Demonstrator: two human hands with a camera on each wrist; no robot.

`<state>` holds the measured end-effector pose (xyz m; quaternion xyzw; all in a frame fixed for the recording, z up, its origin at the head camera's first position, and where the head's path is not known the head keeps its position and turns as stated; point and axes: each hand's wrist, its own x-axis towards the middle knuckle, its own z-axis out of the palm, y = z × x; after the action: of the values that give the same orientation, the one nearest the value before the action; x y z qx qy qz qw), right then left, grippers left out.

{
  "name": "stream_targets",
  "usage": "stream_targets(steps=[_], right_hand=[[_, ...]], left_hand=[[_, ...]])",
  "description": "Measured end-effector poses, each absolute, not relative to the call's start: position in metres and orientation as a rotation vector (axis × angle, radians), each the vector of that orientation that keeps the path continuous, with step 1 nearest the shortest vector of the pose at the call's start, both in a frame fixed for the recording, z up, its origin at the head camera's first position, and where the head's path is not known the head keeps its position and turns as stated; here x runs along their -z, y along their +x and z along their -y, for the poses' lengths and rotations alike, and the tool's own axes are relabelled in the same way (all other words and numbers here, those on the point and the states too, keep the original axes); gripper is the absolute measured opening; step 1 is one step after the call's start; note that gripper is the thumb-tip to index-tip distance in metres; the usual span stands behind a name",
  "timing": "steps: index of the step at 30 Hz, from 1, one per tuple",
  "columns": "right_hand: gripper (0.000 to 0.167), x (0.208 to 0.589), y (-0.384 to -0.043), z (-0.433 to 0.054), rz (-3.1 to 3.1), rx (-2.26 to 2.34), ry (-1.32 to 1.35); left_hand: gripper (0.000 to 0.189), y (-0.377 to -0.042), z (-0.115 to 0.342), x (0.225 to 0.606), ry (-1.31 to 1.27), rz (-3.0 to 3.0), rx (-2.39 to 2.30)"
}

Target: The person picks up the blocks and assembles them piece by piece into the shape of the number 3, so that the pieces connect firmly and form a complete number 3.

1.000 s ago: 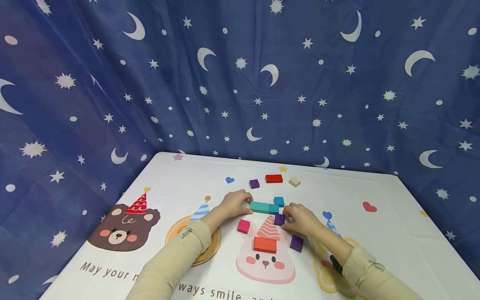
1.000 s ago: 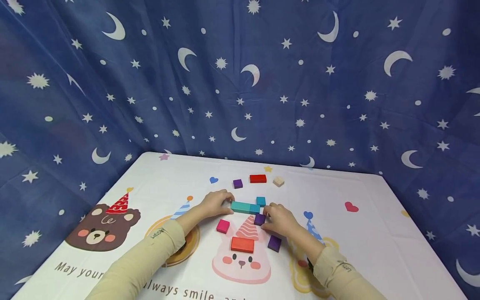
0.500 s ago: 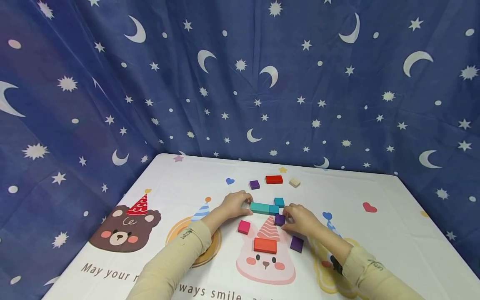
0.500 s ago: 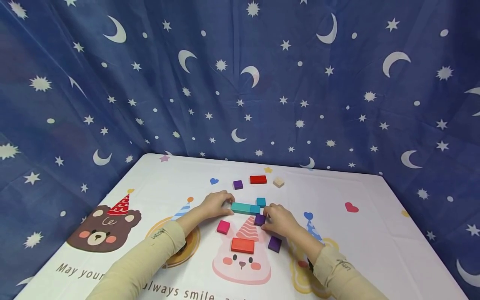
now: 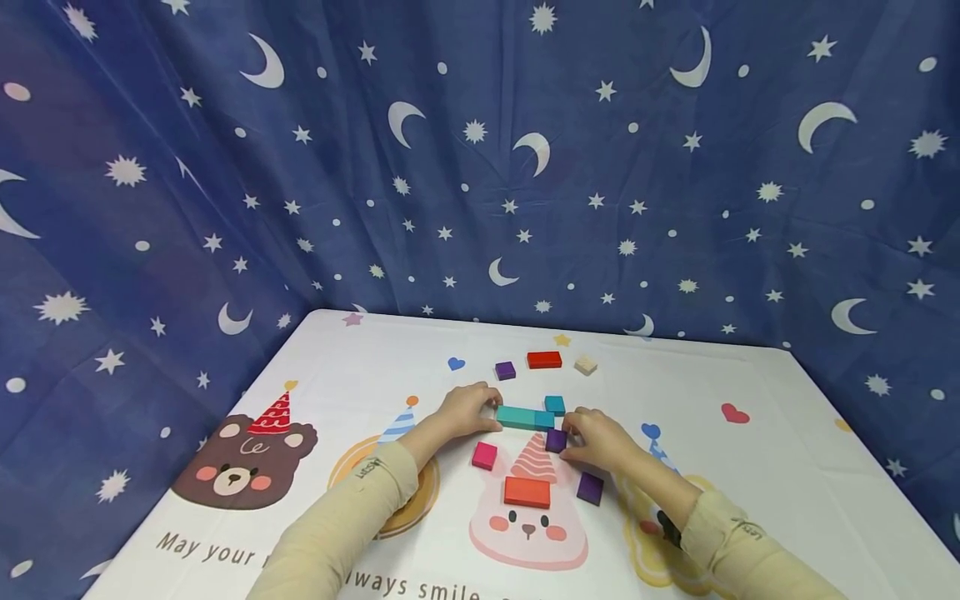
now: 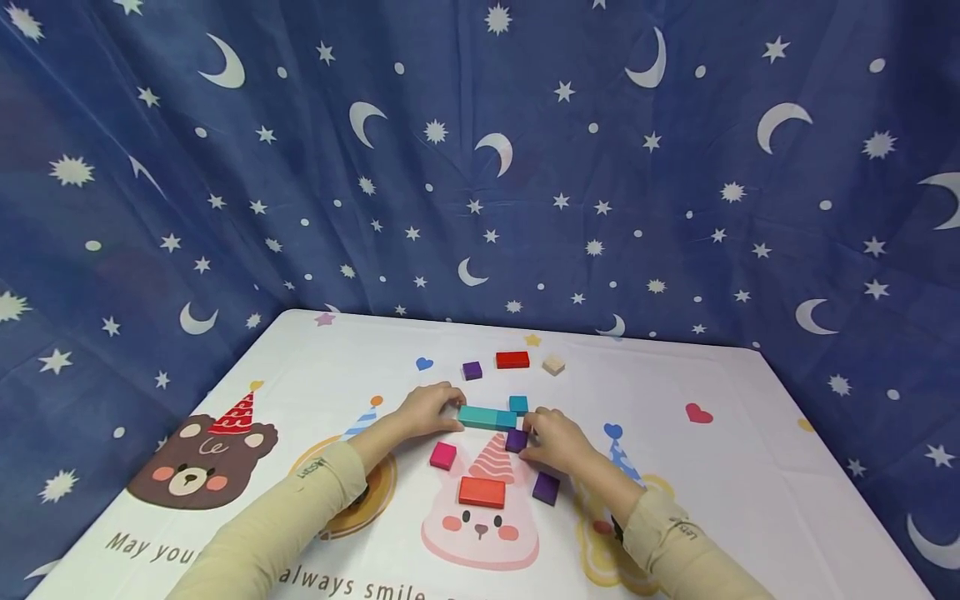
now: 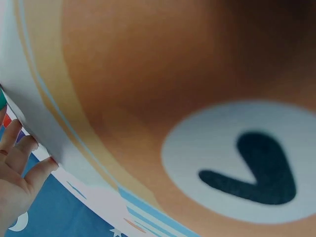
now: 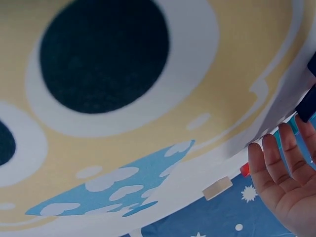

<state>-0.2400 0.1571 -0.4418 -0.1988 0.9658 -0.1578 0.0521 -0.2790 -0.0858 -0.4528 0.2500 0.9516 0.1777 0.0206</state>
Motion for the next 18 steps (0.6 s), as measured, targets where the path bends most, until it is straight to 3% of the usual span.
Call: stream_targets(steps=[18], right_hand=[[0.029, 0.4442, -0.238, -0.1551, -2.957, 0.482, -0.601]], left_hand=[[0.035, -0.2799, 0.0854, 0.4556, 0.741, -2.955, -0.553]])
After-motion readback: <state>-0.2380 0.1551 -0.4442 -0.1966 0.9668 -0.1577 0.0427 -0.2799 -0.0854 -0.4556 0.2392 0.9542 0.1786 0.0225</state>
